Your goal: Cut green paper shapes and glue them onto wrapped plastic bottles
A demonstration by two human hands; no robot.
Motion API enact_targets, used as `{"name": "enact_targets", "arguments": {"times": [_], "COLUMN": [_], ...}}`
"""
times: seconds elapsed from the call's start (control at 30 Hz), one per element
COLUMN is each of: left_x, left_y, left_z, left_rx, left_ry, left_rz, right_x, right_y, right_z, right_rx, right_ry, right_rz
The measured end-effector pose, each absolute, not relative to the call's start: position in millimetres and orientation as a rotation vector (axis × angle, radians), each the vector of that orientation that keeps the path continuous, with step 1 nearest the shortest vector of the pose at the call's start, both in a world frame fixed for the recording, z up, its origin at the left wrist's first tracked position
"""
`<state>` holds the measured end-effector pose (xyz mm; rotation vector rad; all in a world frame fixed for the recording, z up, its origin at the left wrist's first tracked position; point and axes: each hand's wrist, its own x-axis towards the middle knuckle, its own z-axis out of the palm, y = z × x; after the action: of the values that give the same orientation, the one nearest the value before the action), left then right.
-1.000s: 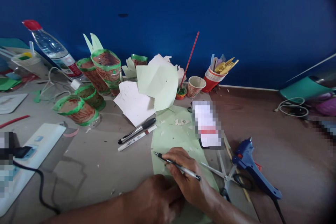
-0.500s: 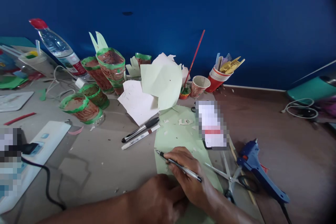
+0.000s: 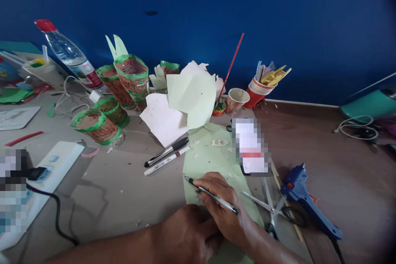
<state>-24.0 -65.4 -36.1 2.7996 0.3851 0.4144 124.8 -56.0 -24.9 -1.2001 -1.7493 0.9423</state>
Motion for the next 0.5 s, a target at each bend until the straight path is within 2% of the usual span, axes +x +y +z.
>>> {"name": "enact_targets", "arguments": {"times": [0.23, 0.5], "left_x": [-24.3, -23.3], "left_y": [-66.9, -66.0], "left_z": [-37.8, -37.8], "left_rx": [2.771, 2.788], "left_ry": [0.409, 0.388], "left_rz": [0.382, 0.516], "right_x": [124.2, 126.2], "right_y": [-54.9, -55.4], "right_z": [-21.1, -23.0], "right_rx": [-1.185, -1.189], "right_ry": [-1.767, -1.777], "right_rz": [0.927, 0.958]}}
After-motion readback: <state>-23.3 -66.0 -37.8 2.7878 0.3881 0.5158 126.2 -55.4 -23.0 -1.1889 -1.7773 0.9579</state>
